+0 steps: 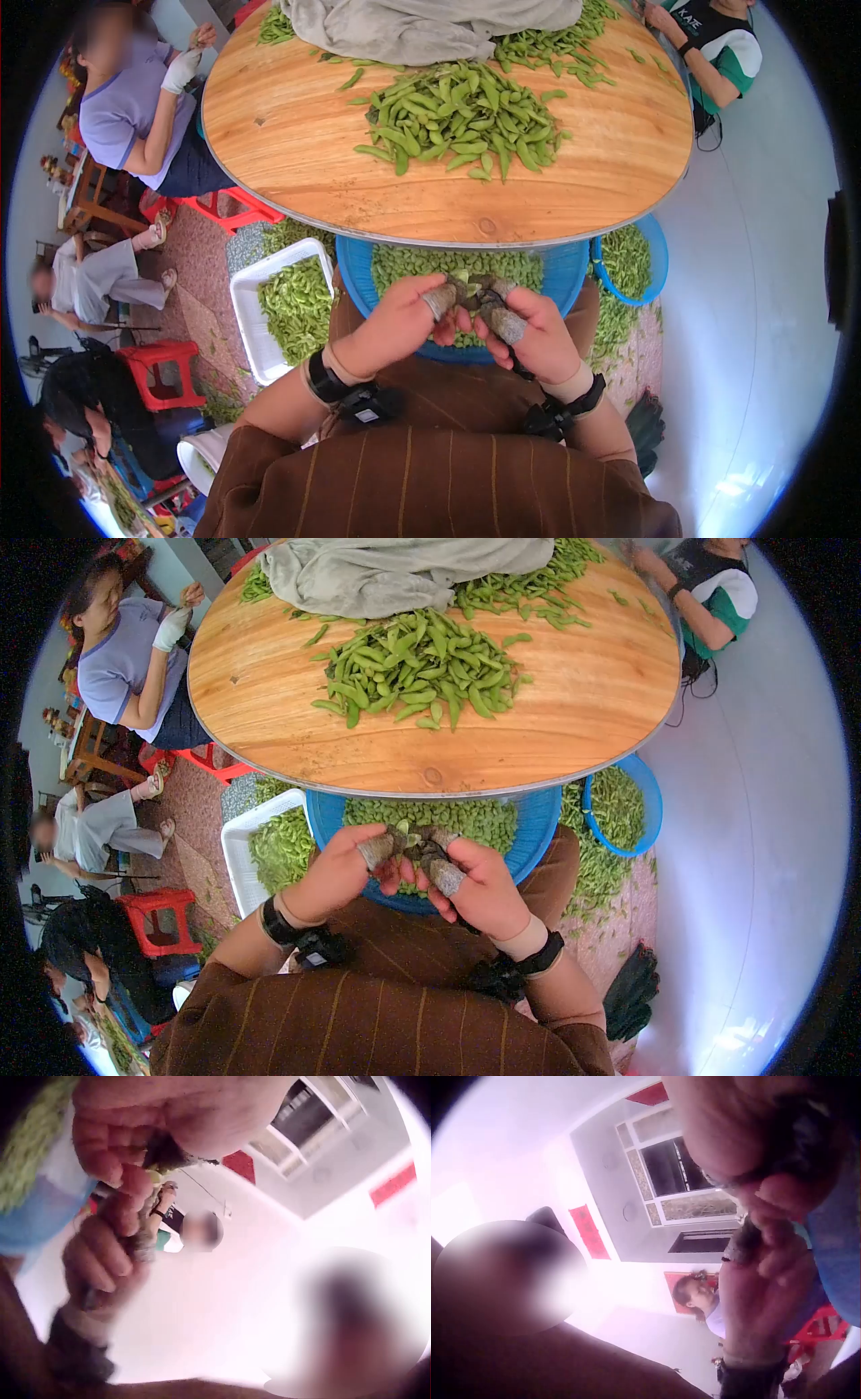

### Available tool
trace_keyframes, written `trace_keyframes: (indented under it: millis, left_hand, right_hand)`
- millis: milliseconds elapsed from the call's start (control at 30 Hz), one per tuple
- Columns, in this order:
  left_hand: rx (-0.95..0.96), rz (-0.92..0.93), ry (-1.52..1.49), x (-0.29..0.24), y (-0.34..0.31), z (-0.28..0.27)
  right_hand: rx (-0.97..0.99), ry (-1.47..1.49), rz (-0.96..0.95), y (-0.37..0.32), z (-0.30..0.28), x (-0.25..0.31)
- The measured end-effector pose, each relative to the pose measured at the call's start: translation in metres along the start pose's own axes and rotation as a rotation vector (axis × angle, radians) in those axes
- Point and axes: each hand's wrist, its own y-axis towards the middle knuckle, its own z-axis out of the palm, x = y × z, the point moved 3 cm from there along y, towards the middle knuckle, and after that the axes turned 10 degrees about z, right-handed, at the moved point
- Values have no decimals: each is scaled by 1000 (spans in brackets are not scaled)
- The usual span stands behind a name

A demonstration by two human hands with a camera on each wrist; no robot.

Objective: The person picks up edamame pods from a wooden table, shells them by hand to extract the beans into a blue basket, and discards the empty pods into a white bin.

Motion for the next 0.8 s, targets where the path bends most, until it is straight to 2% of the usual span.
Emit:
trace_keyframes:
  millis: [33, 67, 100, 133, 167, 200, 267, 300, 333, 367, 433, 467, 500, 533, 567, 600, 633, 667, 700, 733, 767, 800]
  left_hand:
    - [-5, -238, -390, 2, -1, 0]
    - [76, -254, -556, -2, -3, -1]
    - [76, -258, -554, -1, -5, -4]
    - [113, -270, -692, 0, -6, -3]
    - [148, -283, -832, 0, -8, -2]
    - [147, -287, -833, 0, -8, 0]
    - [22, -192, -299, 3, -5, -1]
    - [22, -193, -300, 4, -4, -1]
    - [35, -162, -116, 6, -3, -2]
    - [49, -132, 69, 7, -2, -3]
    - [76, -69, 185, 7, -2, 3]
    - [102, -4, 301, 5, -2, 5]
    - [105, -6, 301, 6, -2, 5]
    - [178, 120, 455, 4, -1, 7]
    - [250, 247, 607, 2, -2, 8]
    - [247, 246, 604, 0, -2, 7]
    - [304, 149, 522, -2, -3, 6]
    - [363, 53, 439, 0, -5, 6]
    - [363, 49, 438, 1, -6, 5]
    - [292, -3, 292, 3, -7, 3]
    - [220, -53, 147, 5, -8, 1]
    - [217, -53, 147, 7, -7, -1]
  right_hand:
    - [35, 4, 8, -1, -1, -1]
    - [34, 7, 8, -4, -2, 0]
    - [104, 167, 71, -6, -2, 1]
    - [174, 325, 135, -8, -2, 1]
    - [174, 329, 137, -9, -4, -1]
    - [185, 406, 150, -10, -7, -6]
    - [193, 485, 164, -6, -9, -15]
    - [-27, 155, 49, -1, -14, -18]
    - [-244, -177, -66, 1, -18, -16]
    - [-245, -175, -64, 3, -16, -16]
    - [-455, -768, -655, -2, -9, 0]
    - [-457, -766, -651, 0, -11, 2]
    - [-428, -910, -647, 4, -11, 4]
    - [-396, -1055, -641, 7, -10, 5]
    - [-397, -1054, -639, 7, -11, 7]
    - [-333, -1102, -555, 8, -12, 6]
    - [-265, -1148, -469, 10, -12, 5]
    - [-262, -1146, -468, 11, -12, 4]
    - [-255, -970, -325, 13, -16, 1]
    - [-246, -793, -186, 15, -19, -3]
    - [-245, -794, -186, 19, -23, -7]
    - [-386, -912, -349, 21, -27, -7]
